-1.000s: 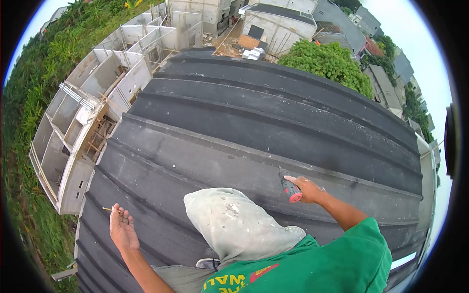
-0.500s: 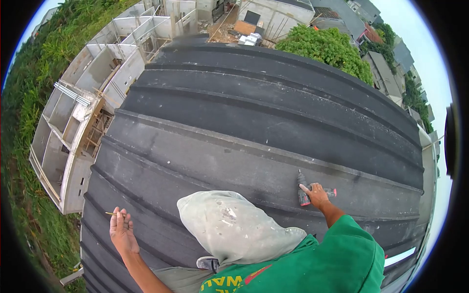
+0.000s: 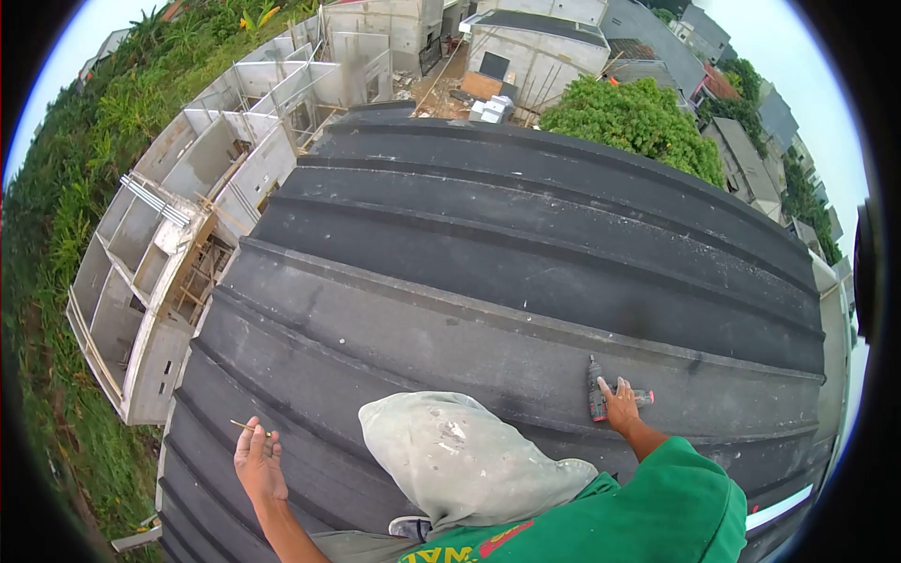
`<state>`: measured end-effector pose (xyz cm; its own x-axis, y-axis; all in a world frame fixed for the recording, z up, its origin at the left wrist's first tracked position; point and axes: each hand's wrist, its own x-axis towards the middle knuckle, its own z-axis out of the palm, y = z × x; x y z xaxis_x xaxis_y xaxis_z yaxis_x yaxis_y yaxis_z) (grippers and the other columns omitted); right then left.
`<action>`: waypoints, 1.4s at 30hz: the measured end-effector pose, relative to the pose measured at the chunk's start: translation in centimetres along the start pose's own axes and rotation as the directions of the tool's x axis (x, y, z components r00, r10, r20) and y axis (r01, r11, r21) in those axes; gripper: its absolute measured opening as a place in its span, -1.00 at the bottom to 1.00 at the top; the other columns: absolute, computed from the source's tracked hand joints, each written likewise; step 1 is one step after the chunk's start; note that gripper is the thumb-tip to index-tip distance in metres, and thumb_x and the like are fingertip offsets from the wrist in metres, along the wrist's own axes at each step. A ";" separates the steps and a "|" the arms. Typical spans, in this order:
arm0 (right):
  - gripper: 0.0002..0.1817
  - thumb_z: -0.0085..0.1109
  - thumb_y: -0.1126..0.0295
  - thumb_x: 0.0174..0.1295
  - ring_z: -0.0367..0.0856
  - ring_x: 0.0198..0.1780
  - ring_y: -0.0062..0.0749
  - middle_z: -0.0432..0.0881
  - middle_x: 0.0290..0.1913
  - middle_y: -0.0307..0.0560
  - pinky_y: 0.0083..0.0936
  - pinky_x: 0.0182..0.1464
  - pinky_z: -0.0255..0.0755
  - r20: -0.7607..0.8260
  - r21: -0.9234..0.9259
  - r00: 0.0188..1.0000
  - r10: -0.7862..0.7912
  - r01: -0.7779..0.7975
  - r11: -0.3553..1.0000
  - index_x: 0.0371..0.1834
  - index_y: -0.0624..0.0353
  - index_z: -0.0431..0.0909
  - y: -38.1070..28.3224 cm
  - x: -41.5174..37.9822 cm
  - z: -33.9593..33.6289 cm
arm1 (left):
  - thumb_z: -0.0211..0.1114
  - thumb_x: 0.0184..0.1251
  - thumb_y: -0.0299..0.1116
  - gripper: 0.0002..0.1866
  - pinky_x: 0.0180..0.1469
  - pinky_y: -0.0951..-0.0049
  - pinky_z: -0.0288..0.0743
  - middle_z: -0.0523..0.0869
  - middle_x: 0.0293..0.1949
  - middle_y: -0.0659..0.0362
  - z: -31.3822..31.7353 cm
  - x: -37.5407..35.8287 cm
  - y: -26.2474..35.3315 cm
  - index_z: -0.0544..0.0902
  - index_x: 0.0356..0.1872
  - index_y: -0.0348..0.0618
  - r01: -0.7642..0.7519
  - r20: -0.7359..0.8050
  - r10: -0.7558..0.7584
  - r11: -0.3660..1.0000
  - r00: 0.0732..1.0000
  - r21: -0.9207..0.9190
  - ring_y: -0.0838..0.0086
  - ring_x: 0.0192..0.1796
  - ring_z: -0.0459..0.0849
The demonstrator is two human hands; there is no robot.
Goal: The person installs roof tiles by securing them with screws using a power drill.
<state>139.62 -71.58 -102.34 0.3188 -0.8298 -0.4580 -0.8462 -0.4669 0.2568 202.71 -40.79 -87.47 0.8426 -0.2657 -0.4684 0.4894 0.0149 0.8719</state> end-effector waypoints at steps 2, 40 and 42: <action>-0.14 -0.01 0.46 0.36 0.16 0.52 0.23 0.17 0.50 0.38 0.02 0.49 0.07 -0.019 -0.035 0.995 0.093 -0.094 0.995 0.67 -0.32 -0.15 0.0 0.1 1.1 | 0.34 0.42 -0.38 -0.67 -0.15 0.58 0.51 0.68 -0.28 0.32 0.4 -0.6 0.4 0.61 0.15 -0.21 -0.011 -0.002 0.011 1.000 1.000 -0.015 0.56 -0.19 0.70; 0.25 0.51 0.44 -0.09 0.48 0.27 0.24 0.49 0.26 0.31 -0.08 0.33 0.37 -0.067 0.567 0.994 -0.089 0.112 0.816 0.66 -0.11 -0.17 -3.2 0.9 -8.3 | 0.30 0.46 -0.40 -0.80 -0.04 0.60 0.63 0.70 -0.17 0.23 7.1 2.1 -1.7 0.60 0.02 -0.18 0.263 0.232 -0.229 0.956 0.945 -0.127 0.49 -0.13 0.69; 0.19 0.48 0.41 -0.04 0.54 0.19 0.26 0.57 0.15 0.30 -0.07 0.21 0.45 -0.208 0.661 0.973 -0.095 0.211 0.720 0.64 -0.09 -0.12 -5.1 0.7 -9.8 | 0.30 0.45 -0.41 -0.80 -0.04 0.61 0.62 0.69 -0.17 0.23 7.3 2.5 -0.8 0.60 0.02 -0.18 0.253 0.224 -0.222 0.960 0.949 -0.120 0.49 -0.12 0.68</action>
<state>148.34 -72.75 -95.67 0.4793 -0.8273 -0.2929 -0.8242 -0.3095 -0.4742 202.74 -48.53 -88.26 0.6402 -0.4715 -0.6065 0.7104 0.0628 0.7010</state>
